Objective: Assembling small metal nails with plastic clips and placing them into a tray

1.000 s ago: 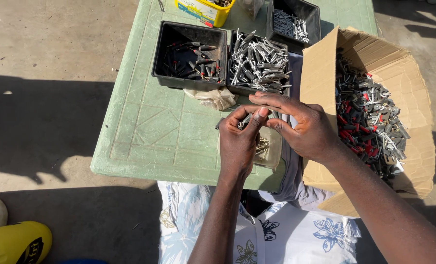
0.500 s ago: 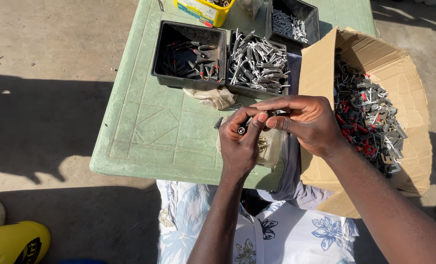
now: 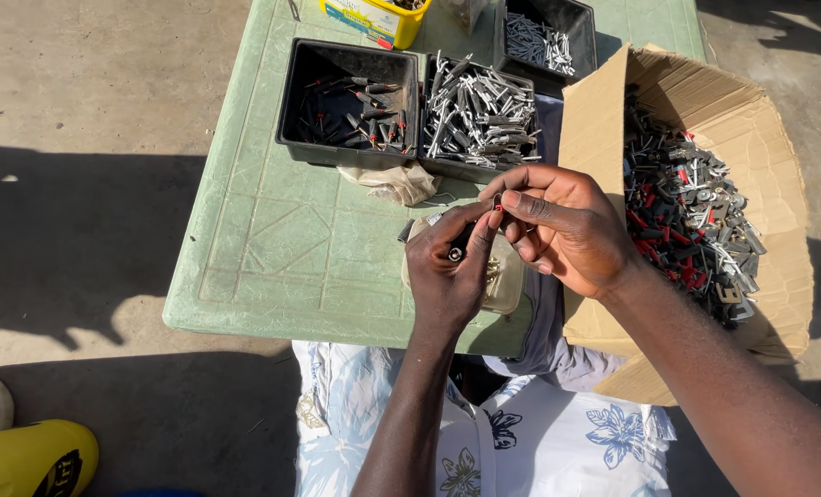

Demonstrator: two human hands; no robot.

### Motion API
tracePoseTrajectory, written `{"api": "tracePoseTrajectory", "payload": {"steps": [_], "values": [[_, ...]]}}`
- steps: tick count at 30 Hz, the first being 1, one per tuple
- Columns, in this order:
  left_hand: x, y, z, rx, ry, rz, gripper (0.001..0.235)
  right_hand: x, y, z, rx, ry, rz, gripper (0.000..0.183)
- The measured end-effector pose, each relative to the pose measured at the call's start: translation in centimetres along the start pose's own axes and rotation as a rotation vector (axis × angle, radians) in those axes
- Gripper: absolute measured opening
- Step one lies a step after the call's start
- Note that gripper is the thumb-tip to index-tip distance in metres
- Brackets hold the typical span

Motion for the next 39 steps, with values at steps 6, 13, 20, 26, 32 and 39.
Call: {"api": "tracePoseTrajectory", "payload": {"steps": [6, 13, 20, 26, 32, 39], "values": [[-0.5, -0.1, -0.4, 0.268, 0.148, -0.001, 0.01, 0.1, -0.5, -0.3, -0.119, -0.03, 0.012, 0.032], [0.1, -0.4, 0.2, -0.032, -0.09, -0.022, 0.005, -0.1, -0.2, 0.6, -0.211, -0.12, 0.102, 0.03], [0.5, -0.7, -0.7, -0.151, -0.237, -0.09, 0.005, -0.4, -0.2, 0.7, -0.278, -0.224, 0.051, 0.029], [0.7, -0.8, -1.1, -0.107, -0.289, 0.077, 0.011, -2.3, -3.5, 2.7, -0.405, -0.209, -0.162, 0.022], [1.7, -3.2, -1.5, -0.042, -0.309, 0.015, 0.022, -5.7, -13.9, 5.5, -0.993, -0.047, -0.598, 0.009], [1.9, -2.9, -0.5, 0.054, -0.336, 0.031, 0.028, -3.8, -10.3, 3.9, -1.567, -0.605, -0.363, 0.01]]}}
Point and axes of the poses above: each hand's wrist, its own x-axis towards the middle knuckle, its own y-axis out of the palm, z = x × y, the point moved 3 cm from there along x, towards the middle knuckle
